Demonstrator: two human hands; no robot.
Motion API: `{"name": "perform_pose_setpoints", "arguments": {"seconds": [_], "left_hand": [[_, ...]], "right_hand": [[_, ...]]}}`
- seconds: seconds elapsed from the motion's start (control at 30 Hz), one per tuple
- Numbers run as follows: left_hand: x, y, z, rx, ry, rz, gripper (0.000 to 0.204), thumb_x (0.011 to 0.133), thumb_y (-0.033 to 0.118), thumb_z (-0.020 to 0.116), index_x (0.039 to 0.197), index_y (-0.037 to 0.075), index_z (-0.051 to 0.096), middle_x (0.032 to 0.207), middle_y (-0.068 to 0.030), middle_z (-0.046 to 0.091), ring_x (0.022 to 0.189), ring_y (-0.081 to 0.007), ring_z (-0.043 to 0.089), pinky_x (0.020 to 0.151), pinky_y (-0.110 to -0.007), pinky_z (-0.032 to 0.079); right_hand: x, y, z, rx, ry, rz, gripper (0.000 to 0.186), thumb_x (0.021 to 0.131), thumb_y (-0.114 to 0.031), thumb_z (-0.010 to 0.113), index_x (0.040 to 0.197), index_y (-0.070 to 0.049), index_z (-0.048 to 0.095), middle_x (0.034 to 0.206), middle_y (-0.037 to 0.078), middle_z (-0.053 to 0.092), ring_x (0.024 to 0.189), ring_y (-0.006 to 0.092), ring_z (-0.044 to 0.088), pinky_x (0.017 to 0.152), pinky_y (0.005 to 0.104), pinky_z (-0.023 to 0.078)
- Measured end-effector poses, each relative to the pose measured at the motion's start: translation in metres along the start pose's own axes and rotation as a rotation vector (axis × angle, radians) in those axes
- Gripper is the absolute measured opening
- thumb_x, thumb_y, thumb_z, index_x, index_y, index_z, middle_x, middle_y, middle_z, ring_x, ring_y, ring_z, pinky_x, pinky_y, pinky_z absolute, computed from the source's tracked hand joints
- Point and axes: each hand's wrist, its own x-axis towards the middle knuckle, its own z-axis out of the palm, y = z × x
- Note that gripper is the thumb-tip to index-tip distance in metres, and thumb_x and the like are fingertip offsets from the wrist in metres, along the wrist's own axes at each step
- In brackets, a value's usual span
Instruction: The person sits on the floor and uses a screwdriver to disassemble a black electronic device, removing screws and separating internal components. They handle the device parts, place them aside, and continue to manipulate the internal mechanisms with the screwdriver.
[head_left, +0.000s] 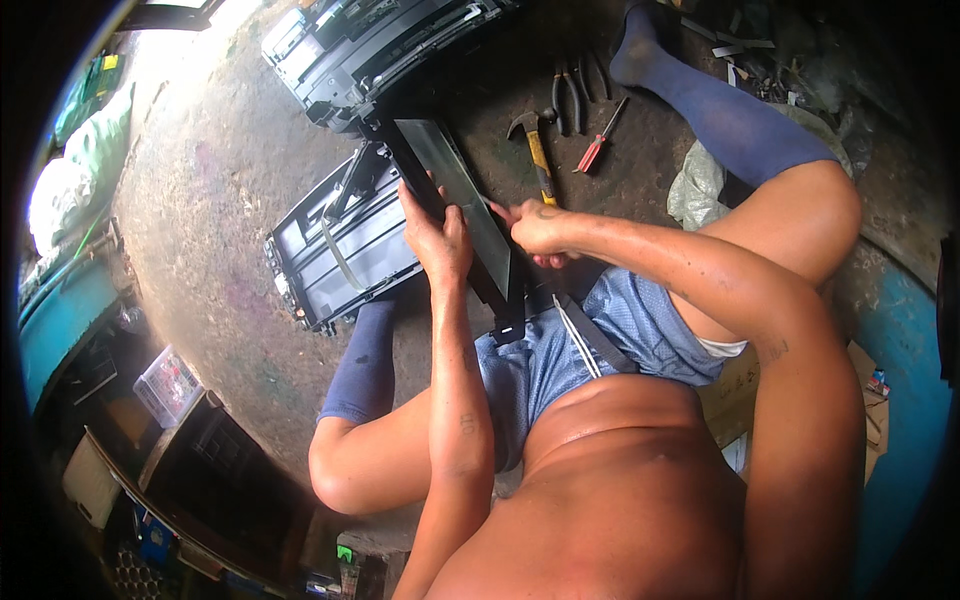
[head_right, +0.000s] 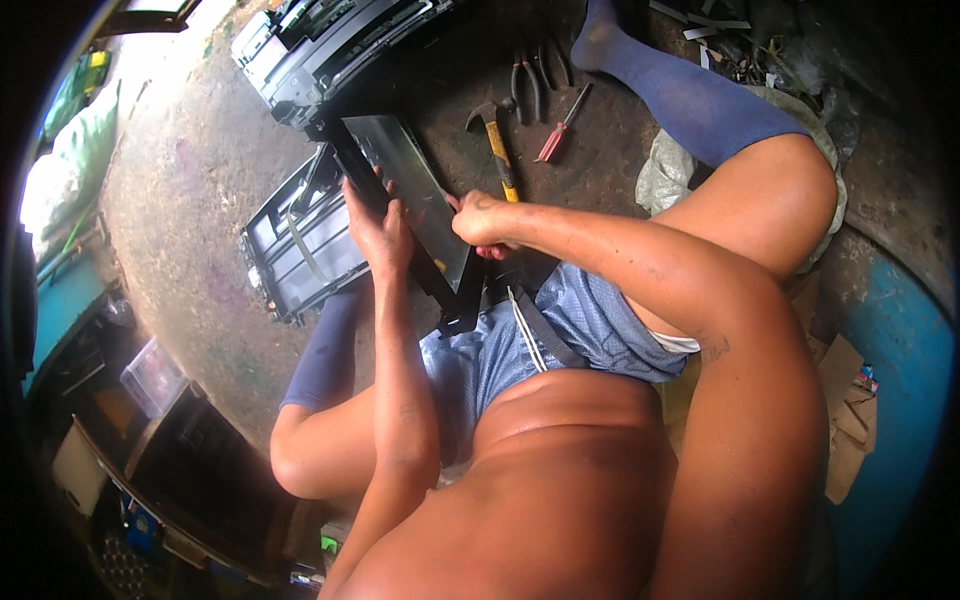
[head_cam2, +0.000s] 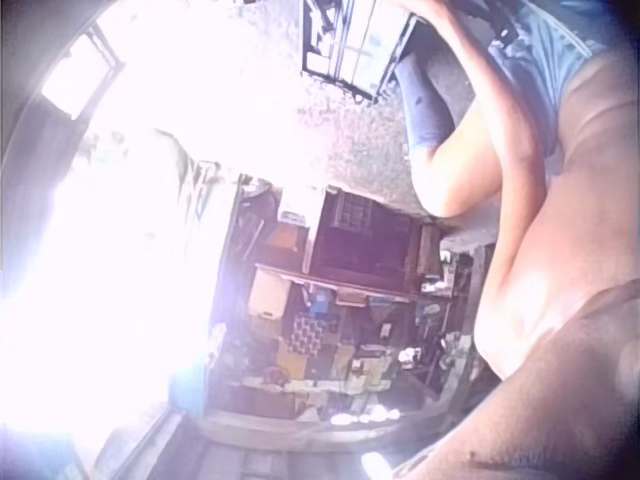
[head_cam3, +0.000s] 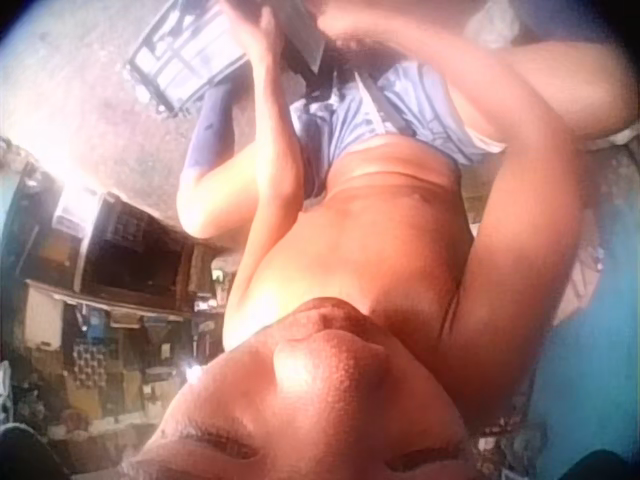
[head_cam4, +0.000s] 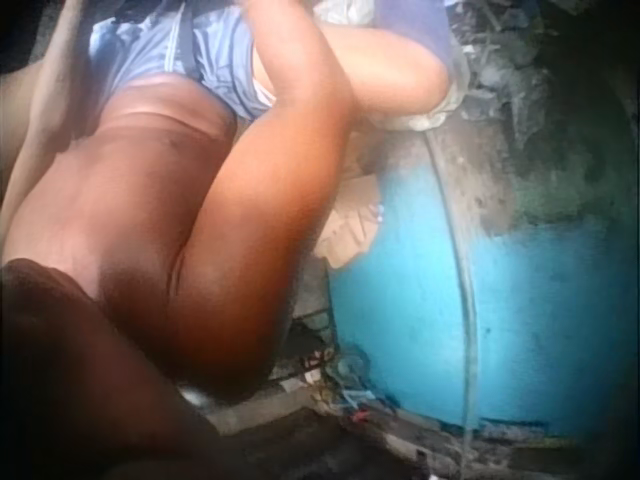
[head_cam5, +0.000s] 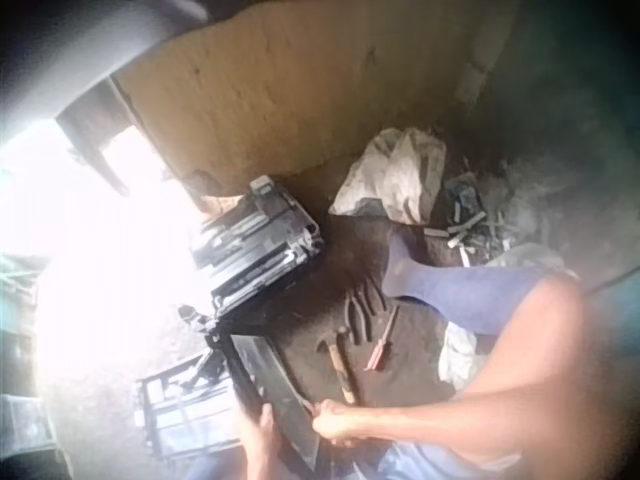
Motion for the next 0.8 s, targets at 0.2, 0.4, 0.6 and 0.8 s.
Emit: {"name": "perform_pose_setpoints", "arguments": {"seconds": [0.2,0.4,0.6,0.8], "left_hand": [[-0.006,-0.005,0.012,0.041,0.005,0.113,0.074,0.083,-0.006,0.057,0.154,-0.002,0.035,0.124,-0.0233,0.070,0.113,-0.0318,0.071,0.097,-0.040,0.054],[-0.002,-0.014,0.002,-0.068,-0.048,0.053,0.074,0.084,-0.006,0.056,0.155,-0.001,0.033,0.136,-0.0215,0.065,0.119,-0.0292,0.068,0.101,-0.037,0.053],[0.002,-0.022,-0.013,-0.084,-0.044,0.072,0.077,0.085,-0.008,0.054,0.157,0.001,0.029,0.139,-0.0176,0.063,0.118,-0.0256,0.068,0.096,-0.036,0.056],[0.003,-0.023,-0.020,-0.126,-0.004,0.006,0.077,0.085,-0.008,0.053,0.157,0.002,0.029,0.140,-0.0186,0.063,0.119,-0.0268,0.069,0.084,-0.034,0.060]], "right_hand": [[-0.003,0.015,0.014,0.134,0.066,0.017,0.050,0.104,-0.054,0.038,0.097,-0.010,0.062,0.054,0.003,0.044,0.040,0.0145,0.044,0.033,0.0295,0.031],[0.070,0.017,-0.022,-0.424,-0.036,-0.030,0.075,0.100,-0.073,0.030,0.065,-0.009,0.049,0.057,0.008,0.052,0.045,0.0179,0.046,0.041,0.0336,0.032],[0.078,0.025,-0.040,-1.424,0.217,-0.903,0.034,0.095,-0.031,0.055,0.094,-0.003,0.073,0.075,0.021,0.070,0.062,0.0331,0.068,0.056,0.0445,0.052],[0.063,0.033,-0.004,-0.325,-0.160,-0.263,0.043,0.102,-0.040,0.048,0.077,-0.007,0.059,0.061,0.010,0.059,0.047,0.0212,0.054,0.043,0.0357,0.043]]}}
